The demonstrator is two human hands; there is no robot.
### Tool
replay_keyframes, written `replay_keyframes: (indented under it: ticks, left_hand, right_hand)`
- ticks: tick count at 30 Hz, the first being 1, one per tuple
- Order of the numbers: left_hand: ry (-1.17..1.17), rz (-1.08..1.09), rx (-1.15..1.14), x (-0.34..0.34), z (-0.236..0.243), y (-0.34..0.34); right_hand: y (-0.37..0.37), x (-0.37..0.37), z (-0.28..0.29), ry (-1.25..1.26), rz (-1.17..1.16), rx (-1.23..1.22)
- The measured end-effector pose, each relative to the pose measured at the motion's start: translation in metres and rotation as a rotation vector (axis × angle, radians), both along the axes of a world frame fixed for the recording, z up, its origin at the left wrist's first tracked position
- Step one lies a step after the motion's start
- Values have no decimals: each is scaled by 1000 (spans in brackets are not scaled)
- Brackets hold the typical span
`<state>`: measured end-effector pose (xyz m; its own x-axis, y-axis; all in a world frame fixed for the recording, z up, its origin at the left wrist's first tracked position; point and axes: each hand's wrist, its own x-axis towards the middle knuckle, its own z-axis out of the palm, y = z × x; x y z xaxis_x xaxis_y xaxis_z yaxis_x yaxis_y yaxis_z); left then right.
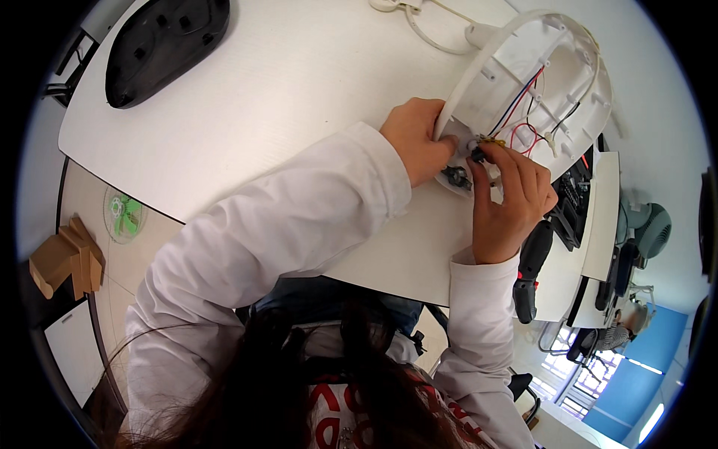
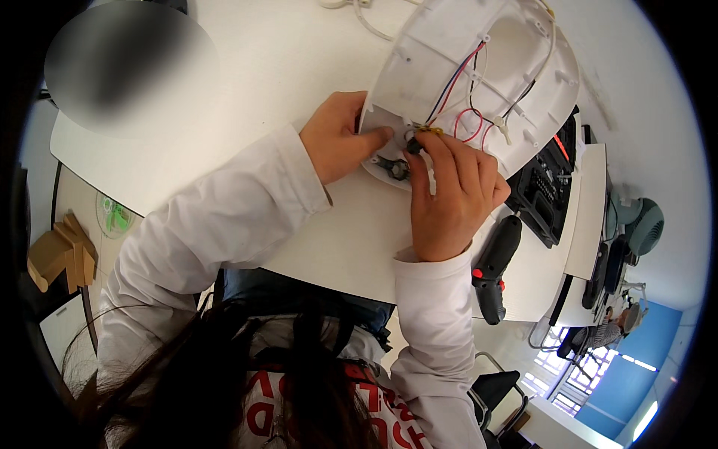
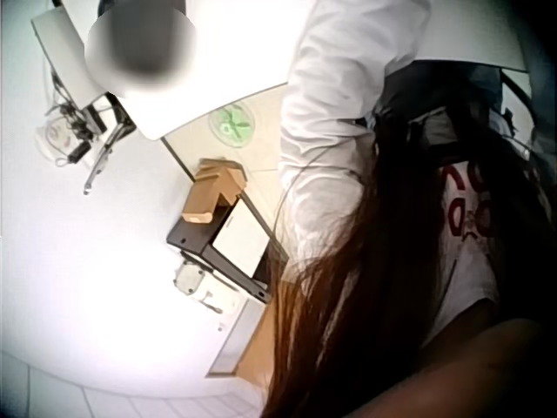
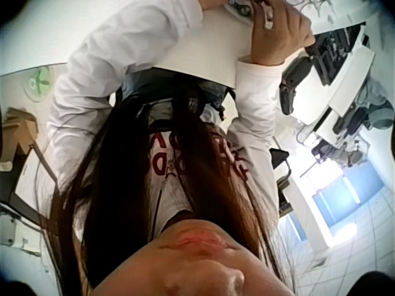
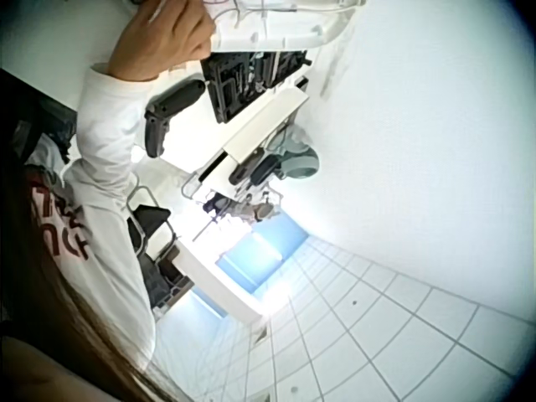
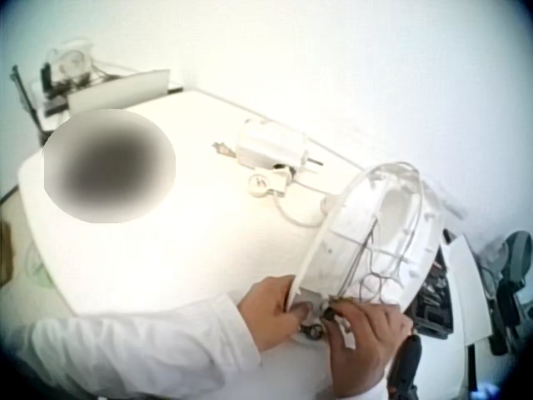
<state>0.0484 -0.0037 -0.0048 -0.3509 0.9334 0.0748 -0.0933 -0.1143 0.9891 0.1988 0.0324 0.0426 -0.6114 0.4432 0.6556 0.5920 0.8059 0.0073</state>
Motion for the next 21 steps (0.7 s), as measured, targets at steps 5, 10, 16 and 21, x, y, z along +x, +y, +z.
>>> replay_keyframes:
  ticks: [5,10,16,21]
  left_hand:
    - [25,-6,-6,-1,1,0]
    - [40,-11,-25,-3,4,-1]
    - [34,-13,-41,-3,0,0]
    - [20,-48,-49,-5,3,-2]
  right_hand:
    - [2,2,-2,-4,12,22]
    - [0,2,1,-7,-14,-42]
    - [3,1,-3,8,-3,-41]
    - [2,1,-3,18,-11,-59]
